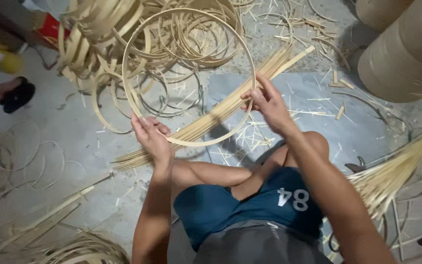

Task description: The person sits on the floor and weaves thin bamboo strips into circular rings. They bend the strips into loops, tuck the ends, and wrap thinner strips around the joints to secure them. Completed rings are placed on a pile nearby.

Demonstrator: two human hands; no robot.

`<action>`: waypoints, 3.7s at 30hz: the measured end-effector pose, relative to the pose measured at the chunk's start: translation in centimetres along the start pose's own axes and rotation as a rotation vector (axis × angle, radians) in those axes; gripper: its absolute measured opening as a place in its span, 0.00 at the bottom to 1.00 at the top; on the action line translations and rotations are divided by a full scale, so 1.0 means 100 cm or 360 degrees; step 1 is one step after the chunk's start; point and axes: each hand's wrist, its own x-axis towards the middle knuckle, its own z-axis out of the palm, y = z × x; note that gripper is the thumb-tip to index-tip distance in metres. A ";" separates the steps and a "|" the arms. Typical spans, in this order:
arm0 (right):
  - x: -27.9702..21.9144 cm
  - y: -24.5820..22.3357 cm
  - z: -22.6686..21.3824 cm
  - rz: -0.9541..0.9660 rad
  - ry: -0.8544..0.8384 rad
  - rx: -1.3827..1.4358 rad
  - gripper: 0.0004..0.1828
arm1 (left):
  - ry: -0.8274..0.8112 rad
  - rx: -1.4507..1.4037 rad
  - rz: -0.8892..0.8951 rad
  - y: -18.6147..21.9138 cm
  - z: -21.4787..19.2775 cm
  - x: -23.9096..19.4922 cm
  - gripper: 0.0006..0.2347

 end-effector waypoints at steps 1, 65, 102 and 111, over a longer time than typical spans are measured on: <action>0.000 0.014 0.005 -0.0073 0.0135 0.0098 0.31 | -0.0018 -0.0055 -0.0038 -0.001 0.002 -0.007 0.19; -0.099 0.210 -0.076 0.0984 0.0072 -0.0247 0.19 | -0.0001 0.0670 -0.0433 -0.121 -0.185 -0.145 0.16; -0.140 0.130 -0.150 0.0118 0.0858 0.0408 0.15 | -0.0550 0.1912 -0.0094 -0.344 -0.068 0.129 0.13; -0.139 0.129 -0.156 0.0263 0.0863 0.0146 0.17 | -0.0472 0.1949 -0.0083 -0.428 0.044 0.147 0.24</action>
